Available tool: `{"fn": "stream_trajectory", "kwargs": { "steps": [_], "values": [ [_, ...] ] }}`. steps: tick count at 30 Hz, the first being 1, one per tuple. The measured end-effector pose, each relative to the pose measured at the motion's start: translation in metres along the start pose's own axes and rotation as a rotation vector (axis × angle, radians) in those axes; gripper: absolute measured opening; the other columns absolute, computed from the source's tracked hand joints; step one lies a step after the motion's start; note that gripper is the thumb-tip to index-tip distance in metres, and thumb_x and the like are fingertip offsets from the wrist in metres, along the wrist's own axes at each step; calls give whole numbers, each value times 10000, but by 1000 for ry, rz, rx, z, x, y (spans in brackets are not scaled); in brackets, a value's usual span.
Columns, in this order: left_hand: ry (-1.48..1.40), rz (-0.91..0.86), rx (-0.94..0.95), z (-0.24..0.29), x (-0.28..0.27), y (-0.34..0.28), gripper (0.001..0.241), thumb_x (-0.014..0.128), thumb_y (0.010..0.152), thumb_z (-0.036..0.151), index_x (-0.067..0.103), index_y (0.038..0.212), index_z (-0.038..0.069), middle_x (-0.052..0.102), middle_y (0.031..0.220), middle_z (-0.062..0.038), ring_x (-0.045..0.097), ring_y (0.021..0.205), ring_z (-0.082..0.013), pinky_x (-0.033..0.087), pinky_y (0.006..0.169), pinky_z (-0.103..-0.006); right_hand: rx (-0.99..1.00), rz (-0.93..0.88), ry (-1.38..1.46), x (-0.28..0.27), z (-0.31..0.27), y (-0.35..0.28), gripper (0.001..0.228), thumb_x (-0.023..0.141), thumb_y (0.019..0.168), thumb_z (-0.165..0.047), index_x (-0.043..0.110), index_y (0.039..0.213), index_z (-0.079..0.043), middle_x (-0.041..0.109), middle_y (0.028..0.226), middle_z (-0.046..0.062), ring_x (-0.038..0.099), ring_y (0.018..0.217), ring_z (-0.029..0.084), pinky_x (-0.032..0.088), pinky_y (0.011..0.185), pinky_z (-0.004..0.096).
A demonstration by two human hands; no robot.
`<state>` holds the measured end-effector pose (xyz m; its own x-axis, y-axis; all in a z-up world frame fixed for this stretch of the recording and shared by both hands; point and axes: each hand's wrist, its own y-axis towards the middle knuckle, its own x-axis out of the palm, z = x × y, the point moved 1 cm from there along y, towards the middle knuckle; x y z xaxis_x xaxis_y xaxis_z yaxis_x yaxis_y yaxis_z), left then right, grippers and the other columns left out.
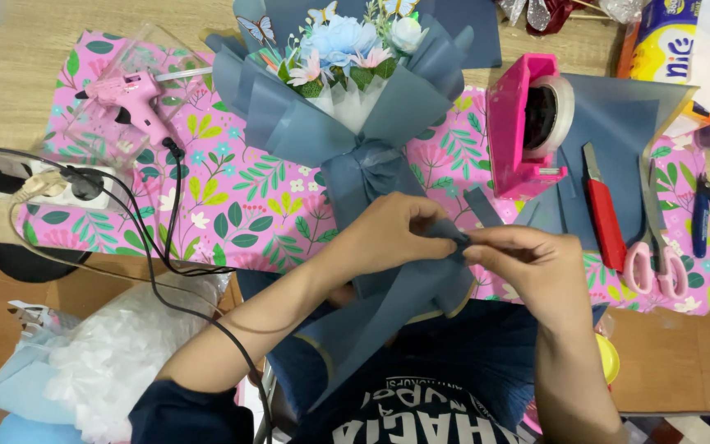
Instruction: The person wraps a bouquet of artificial flowers with blue paper, folding and taping the paper around the stems. They use scissors to trim the paper and a tape dispenser to secure the wrapping.
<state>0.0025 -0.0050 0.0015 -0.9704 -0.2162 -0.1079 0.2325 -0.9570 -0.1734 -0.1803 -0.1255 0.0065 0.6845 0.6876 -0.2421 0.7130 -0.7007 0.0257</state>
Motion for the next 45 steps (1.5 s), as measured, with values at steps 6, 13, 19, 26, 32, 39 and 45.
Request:
{"fn": "stream_trajectory", "kwargs": {
  "steps": [6,13,19,26,32,39,45],
  "values": [
    [-114,111,-56,-35,10,-24,253,780,849,329,787,973,110,753,828,-44,663,805,-147,558,721,-306,44,-121,-150,16,-8,3,80,830,795,4,812,869,-24,752,665,139,725,655,172,587,681,309],
    [-638,355,18,-82,16,-38,380,808,895,156,668,1227,36,721,913,-76,734,806,-138,634,693,-252,82,-371,-107,40,-31,57,66,799,798,-8,763,756,29,648,513,139,588,449,145,491,435,237],
    [-604,578,97,-124,-11,-18,244,669,1033,253,683,1164,48,752,901,-95,722,789,-140,633,665,-265,-25,-626,-376,78,-62,126,123,790,820,-144,752,741,-57,654,551,105,600,484,121,442,365,226],
    [-639,616,118,-88,-30,-15,255,638,1003,331,618,806,170,541,711,105,468,665,14,376,576,-171,61,-745,-585,103,-65,145,244,815,910,-222,761,736,-60,699,616,45,607,534,112,477,539,238],
    [-808,572,-48,-84,-40,-7,256,685,952,369,656,810,158,596,685,70,535,570,-34,394,485,-199,84,-697,-559,101,-63,152,329,825,926,-243,711,672,-67,564,556,26,388,491,90,297,485,251],
    [391,972,72,-62,-46,-40,389,592,970,481,627,1107,118,680,780,33,663,788,-183,502,778,-381,-142,-612,-696,106,-22,180,275,850,904,-254,753,706,-90,630,578,12,519,572,95,416,586,275],
    [827,766,461,-54,-15,-48,751,589,970,660,464,1529,175,517,1573,-31,489,1521,-289,355,1277,-536,-288,-570,-890,107,-2,177,227,781,954,-357,795,791,-200,628,555,-14,550,526,125,352,491,333]
  ]
}}
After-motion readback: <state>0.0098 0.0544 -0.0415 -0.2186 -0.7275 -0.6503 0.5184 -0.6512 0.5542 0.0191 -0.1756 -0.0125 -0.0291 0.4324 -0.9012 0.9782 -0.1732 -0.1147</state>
